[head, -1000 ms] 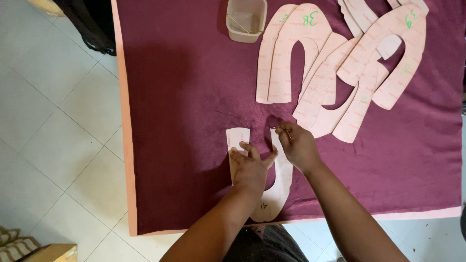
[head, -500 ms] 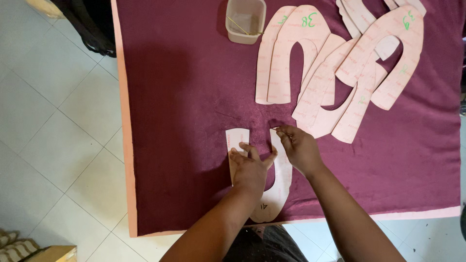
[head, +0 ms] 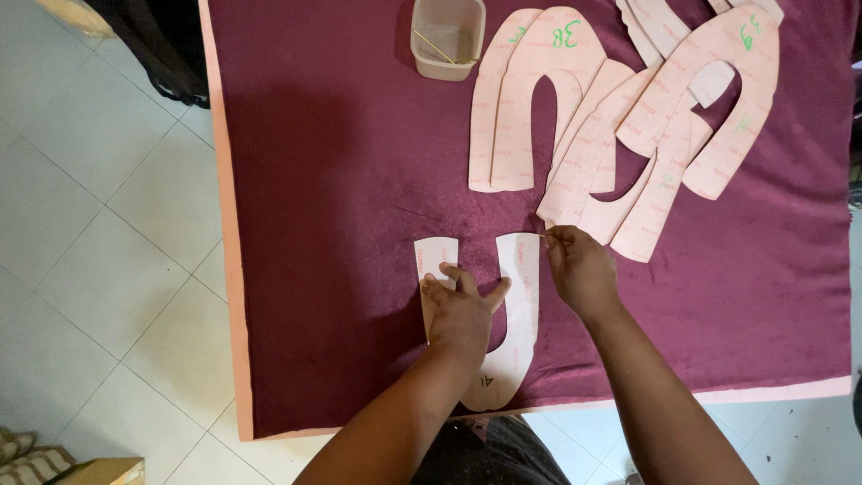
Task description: The person places U-shaped paper patterns on a maroon fabric laid on a table and uses a small stick to trace the pattern outlines onto the fabric. The person repeats this process for several patterns, repositioning each pattern and tracing its edges.
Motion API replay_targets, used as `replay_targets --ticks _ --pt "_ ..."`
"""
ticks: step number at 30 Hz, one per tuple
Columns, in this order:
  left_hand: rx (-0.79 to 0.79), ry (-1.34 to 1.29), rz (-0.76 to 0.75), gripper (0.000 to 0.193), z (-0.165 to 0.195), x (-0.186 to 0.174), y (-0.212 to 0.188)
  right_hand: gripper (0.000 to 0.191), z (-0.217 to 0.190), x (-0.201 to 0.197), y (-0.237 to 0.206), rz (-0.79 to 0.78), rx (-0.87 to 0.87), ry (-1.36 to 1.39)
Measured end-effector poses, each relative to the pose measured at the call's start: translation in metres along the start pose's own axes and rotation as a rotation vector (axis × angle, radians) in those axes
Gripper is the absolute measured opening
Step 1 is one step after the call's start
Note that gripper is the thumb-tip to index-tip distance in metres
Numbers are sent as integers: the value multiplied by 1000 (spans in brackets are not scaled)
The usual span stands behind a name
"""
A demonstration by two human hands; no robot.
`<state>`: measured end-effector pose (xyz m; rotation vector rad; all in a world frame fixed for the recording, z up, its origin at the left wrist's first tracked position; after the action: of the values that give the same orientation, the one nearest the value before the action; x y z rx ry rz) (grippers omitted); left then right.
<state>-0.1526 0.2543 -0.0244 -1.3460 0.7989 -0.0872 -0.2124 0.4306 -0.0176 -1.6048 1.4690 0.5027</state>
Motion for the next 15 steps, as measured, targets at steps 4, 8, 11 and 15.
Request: replay_targets --ticks 4,8,11,15 --pt "15 29 -6 118 -1 -5 -5 27 -1 -3 -3 8 -51 33" --pt "18 55 5 120 -1 -8 -9 29 5 3 -4 -28 54 15" --pt "17 47 -25 119 -1 -6 -10 26 -13 1 -6 13 -130 112" --pt "9 32 -17 117 -2 -6 -9 26 0 -1 -7 9 -6 82"
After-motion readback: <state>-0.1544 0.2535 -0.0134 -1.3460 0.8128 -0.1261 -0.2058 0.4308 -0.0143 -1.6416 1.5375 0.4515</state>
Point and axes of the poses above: each hand's wrist, its own y-axis towards the middle knuckle, its own x-axis out of the palm, z = x × y, the point moved 9 cm from there along y, towards the middle knuckle, and after that the axes turned 9 degrees about -z, right-handed, at the moved point
